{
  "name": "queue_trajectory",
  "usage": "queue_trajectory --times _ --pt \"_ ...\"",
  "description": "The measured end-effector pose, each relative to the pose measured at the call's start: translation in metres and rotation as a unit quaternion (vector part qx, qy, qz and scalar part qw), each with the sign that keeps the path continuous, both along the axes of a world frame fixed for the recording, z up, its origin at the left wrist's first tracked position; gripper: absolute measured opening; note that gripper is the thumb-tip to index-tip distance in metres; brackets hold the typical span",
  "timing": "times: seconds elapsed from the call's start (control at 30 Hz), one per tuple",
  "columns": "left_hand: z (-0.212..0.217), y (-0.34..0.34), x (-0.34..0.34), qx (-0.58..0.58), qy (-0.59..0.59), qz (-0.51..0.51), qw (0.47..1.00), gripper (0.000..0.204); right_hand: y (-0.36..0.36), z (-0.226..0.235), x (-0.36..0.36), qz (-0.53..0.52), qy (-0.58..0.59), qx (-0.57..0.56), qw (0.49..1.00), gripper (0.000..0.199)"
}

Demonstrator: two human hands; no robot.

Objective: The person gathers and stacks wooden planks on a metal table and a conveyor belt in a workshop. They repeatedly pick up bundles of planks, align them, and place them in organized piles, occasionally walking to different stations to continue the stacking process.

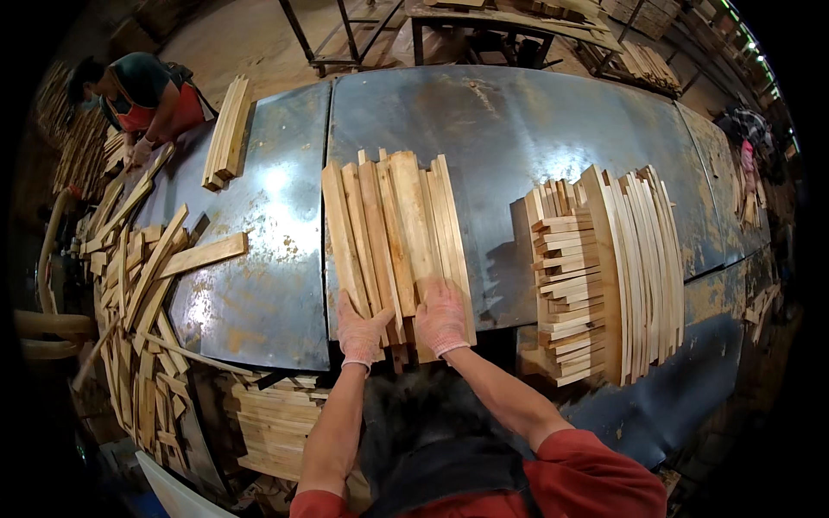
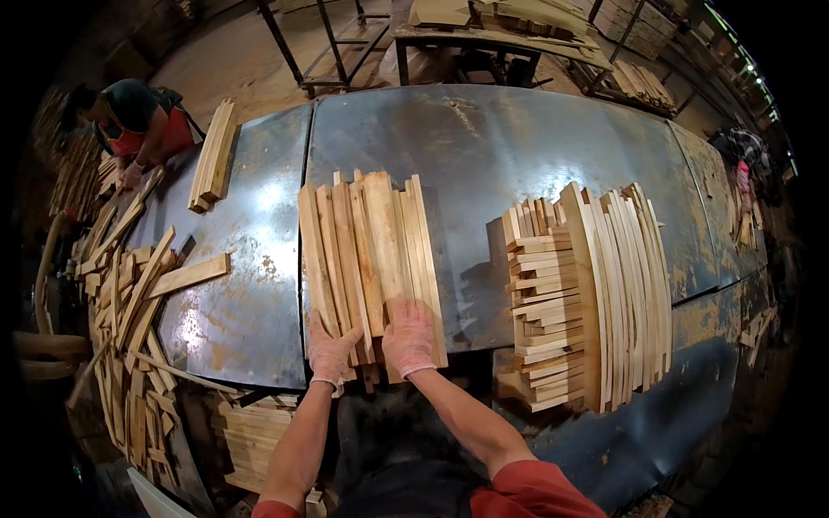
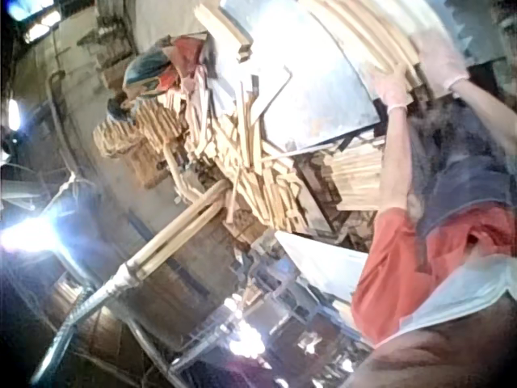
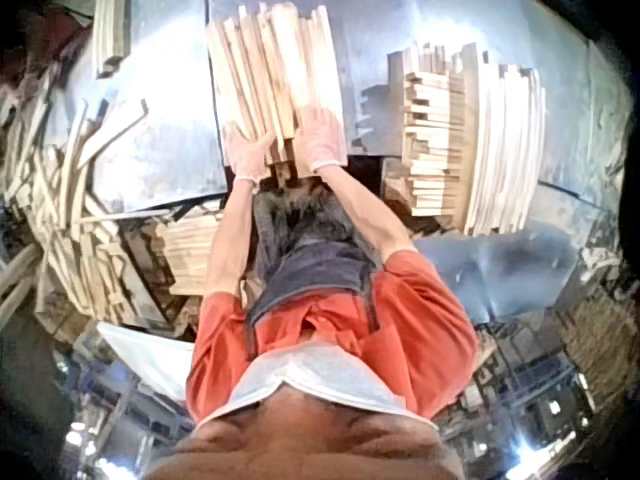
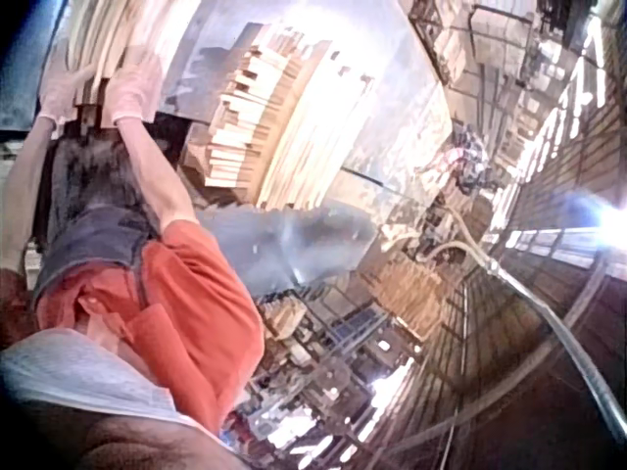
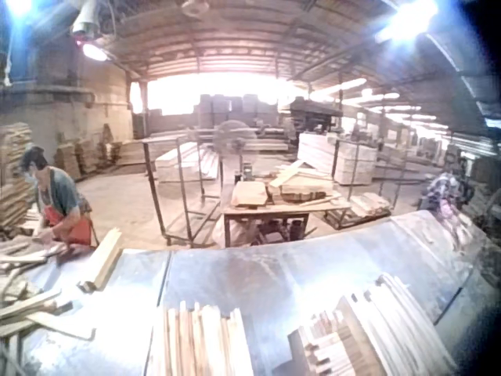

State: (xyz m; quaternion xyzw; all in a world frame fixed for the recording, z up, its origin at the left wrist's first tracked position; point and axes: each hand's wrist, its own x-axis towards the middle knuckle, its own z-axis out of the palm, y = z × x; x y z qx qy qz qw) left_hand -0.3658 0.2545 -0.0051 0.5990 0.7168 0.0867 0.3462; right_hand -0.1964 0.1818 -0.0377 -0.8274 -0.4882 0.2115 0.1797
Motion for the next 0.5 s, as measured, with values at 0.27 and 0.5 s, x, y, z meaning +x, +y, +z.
queue_trajectory --times 0.27,0.5 --pt "-0.015 0.013 -0.056 -0.062 -0.382 0.062 0.92 0.093 0.035 0.024 -0.045 -0.012 0.269 -0.054 0.962 0.093" --pt "-0.013 0.042 -0.08 -0.113 -0.394 0.098 0.907 0.078 0.06 0.053 -0.053 0.107 0.2 -0.159 0.961 0.101"
